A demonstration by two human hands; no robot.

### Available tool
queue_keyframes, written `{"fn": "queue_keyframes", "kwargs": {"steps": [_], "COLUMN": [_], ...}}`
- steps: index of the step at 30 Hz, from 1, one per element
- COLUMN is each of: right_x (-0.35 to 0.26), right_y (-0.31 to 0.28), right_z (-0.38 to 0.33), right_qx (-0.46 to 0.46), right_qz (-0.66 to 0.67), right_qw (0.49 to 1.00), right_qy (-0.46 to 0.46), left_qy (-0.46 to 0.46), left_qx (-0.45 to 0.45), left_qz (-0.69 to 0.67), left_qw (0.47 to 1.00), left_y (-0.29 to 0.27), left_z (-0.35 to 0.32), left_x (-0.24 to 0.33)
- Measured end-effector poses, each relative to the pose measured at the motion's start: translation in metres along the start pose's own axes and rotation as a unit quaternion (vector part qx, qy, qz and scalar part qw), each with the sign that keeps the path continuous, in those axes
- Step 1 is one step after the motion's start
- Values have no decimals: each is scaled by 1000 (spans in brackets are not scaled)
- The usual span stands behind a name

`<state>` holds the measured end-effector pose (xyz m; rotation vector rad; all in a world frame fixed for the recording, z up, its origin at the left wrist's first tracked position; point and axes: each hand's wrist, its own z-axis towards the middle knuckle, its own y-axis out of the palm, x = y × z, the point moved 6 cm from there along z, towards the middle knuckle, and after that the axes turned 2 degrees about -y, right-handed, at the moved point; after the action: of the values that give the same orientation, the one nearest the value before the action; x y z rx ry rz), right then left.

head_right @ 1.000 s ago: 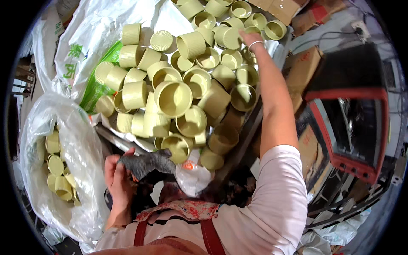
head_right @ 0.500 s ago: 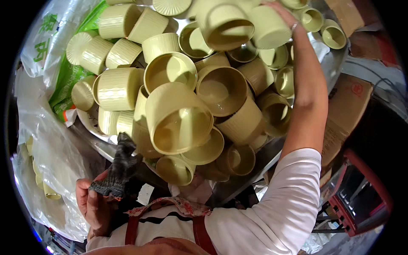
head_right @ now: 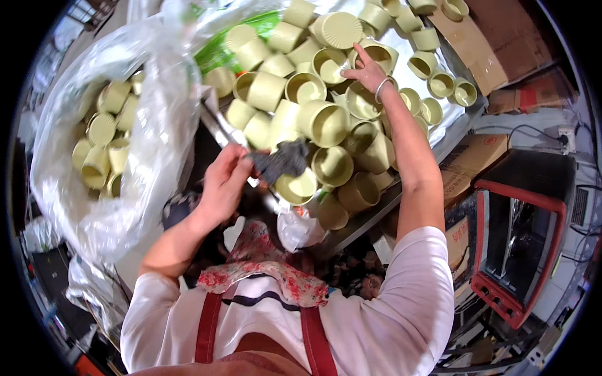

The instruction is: The person sits on the floor in a cluttered workshop and assembles yellow plastic cups. They pick up a cup, insert a metal ring into the rim, and place the finished unit into a large plastic bag. This process is repeated for multiple cups.

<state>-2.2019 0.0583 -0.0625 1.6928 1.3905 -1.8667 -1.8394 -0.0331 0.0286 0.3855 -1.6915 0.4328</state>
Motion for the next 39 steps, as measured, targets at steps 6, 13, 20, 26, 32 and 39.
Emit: {"fn": "queue_keyframes", "kwargs": {"steps": [6,13,20,26,32,39], "right_x": [-97,-200,-196,-247,-271,-215], "right_y": [60,125,199,203,209,199], "right_z": [-55,-204,-282,-300,-323,-343], "right_qx": [-78,-45,-12,71,149,101], "right_qz": [-198,-47,-10,118,216,220], "right_qw": [974,994,998,988,957,970], "right_qy": [-84,-89,-66,-72,-124,-33], "left_qy": [120,192,-136,43,-68,-220], "left_qx": [157,374,170,105,1,-100], "left_qz": [-44,91,-110,-250,-297,-322], "left_qw": [979,903,970,962,952,915], "left_y": [-56,-216,-286,-210,-128,-58], "left_z": [-26,-61,-46,-96,-111,-120], "left_x": [44,69,-68,56,58,25]}}
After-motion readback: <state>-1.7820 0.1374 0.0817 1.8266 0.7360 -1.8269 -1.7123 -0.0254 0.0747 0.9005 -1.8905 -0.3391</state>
